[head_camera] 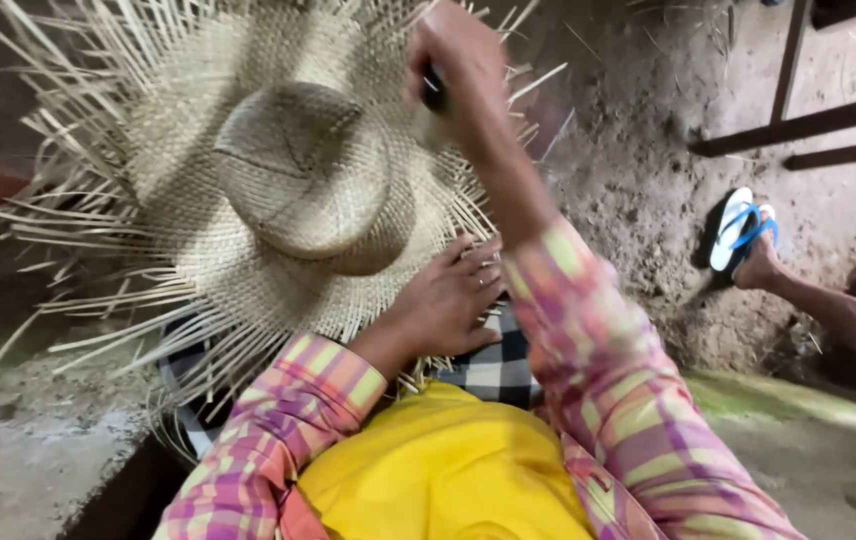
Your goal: Shaping the crown of a straw hat by applying liquid and pressing the material with a tool
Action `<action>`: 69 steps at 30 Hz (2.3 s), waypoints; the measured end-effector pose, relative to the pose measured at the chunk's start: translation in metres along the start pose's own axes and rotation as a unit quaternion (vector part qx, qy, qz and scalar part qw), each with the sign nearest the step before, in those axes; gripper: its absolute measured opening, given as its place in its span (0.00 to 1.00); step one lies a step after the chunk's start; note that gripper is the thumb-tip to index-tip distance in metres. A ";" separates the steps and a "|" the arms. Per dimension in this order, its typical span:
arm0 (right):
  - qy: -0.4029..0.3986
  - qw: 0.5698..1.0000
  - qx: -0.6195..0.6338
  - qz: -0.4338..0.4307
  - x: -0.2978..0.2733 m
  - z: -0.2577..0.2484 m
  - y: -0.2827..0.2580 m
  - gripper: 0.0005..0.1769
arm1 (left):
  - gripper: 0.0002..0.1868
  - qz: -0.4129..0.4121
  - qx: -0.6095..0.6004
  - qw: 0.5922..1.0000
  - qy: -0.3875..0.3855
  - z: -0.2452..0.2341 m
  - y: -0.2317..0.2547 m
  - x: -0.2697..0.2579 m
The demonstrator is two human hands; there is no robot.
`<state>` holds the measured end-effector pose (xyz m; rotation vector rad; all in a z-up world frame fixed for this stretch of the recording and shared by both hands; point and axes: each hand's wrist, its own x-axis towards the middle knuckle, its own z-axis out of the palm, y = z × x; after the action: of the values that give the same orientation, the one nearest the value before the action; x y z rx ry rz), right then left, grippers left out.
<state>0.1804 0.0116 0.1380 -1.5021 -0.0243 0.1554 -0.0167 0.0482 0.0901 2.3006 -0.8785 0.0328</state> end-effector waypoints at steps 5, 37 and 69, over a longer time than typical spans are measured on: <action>-0.214 0.940 -0.266 0.003 -0.106 -0.084 -0.079 0.04 | 0.25 -0.020 -0.315 0.947 0.055 -0.032 0.003 -0.012; -0.141 0.840 -0.524 0.018 -0.121 -0.112 0.050 0.14 | 0.37 -0.307 0.148 0.929 -0.146 -0.009 -0.016 -0.016; -0.104 0.912 -0.394 0.037 -0.129 -0.112 0.030 0.10 | 0.31 -0.334 -0.075 0.939 0.020 -0.011 -0.025 0.009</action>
<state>0.0629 -0.1129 0.1107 -2.2904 -0.2248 0.4014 0.0075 0.0636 0.0863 2.3248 -0.0394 -0.2711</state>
